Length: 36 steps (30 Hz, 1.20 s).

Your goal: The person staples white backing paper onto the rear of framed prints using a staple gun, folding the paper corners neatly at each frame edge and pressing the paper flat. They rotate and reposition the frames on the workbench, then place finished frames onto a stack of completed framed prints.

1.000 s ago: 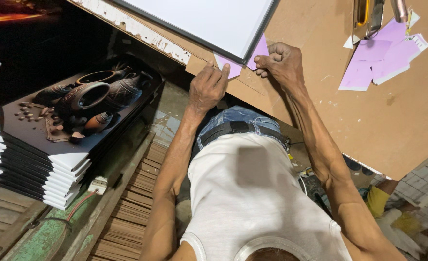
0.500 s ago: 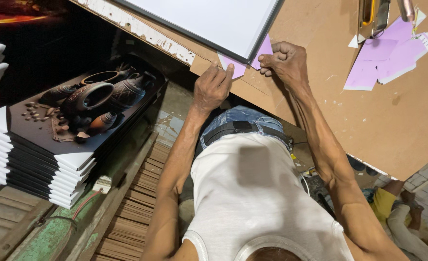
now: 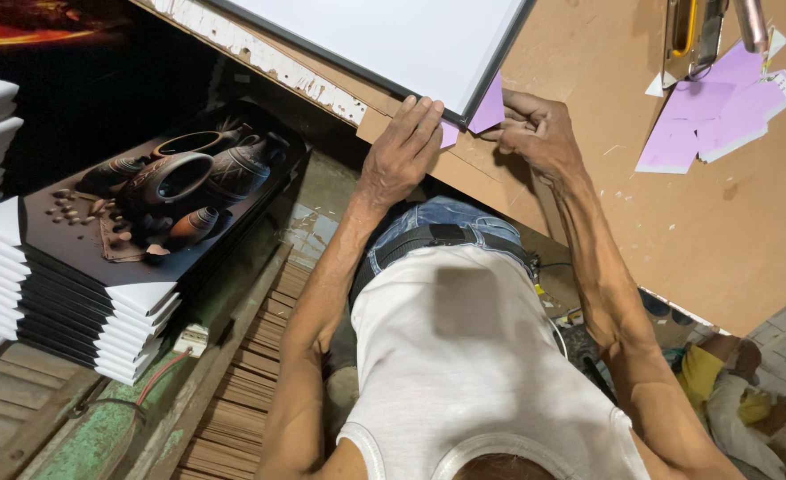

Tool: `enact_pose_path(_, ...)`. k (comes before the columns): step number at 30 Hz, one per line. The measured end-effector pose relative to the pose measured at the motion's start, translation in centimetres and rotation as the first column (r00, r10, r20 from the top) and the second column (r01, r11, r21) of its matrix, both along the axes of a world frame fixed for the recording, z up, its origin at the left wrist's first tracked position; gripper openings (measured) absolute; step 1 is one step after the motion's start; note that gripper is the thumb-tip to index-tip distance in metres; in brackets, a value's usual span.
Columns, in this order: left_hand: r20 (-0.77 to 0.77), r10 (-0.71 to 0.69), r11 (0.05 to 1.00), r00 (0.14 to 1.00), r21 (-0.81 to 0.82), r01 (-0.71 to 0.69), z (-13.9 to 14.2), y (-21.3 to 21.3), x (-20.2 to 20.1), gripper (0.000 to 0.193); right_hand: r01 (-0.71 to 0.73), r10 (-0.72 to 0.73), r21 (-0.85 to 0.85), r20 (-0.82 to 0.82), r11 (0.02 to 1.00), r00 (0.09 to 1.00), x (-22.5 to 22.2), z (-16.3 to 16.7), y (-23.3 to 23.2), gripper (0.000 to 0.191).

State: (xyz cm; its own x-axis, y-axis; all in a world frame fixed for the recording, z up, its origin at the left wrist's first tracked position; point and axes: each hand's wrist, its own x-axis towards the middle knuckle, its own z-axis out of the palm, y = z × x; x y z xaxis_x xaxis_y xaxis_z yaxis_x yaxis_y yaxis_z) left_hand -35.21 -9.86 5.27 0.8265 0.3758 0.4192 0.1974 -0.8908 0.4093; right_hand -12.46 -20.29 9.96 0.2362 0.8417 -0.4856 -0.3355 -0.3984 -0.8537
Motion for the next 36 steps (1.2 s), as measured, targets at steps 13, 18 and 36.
enact_pose_path(13,0.069,-0.137,0.990,0.988,-0.021,0.138,2.5,3.4,0.8,0.020,0.153,-0.027,-0.241,0.456,0.958,0.890,-2.0,1.0,4.5,0.019)
enact_pose_path(18,0.072,-0.086,0.966,0.994,-0.237,0.100,3.4,4.3,3.2,0.009,0.131,0.045,-0.308,0.504,0.942,0.862,-1.4,1.1,5.2,0.026)
enact_pose_path(36,-0.156,-0.200,0.803,0.967,-0.591,0.071,3.2,6.6,4.6,0.013,0.494,-0.358,-0.164,0.502,0.854,0.787,-7.4,-0.5,1.1,0.028)
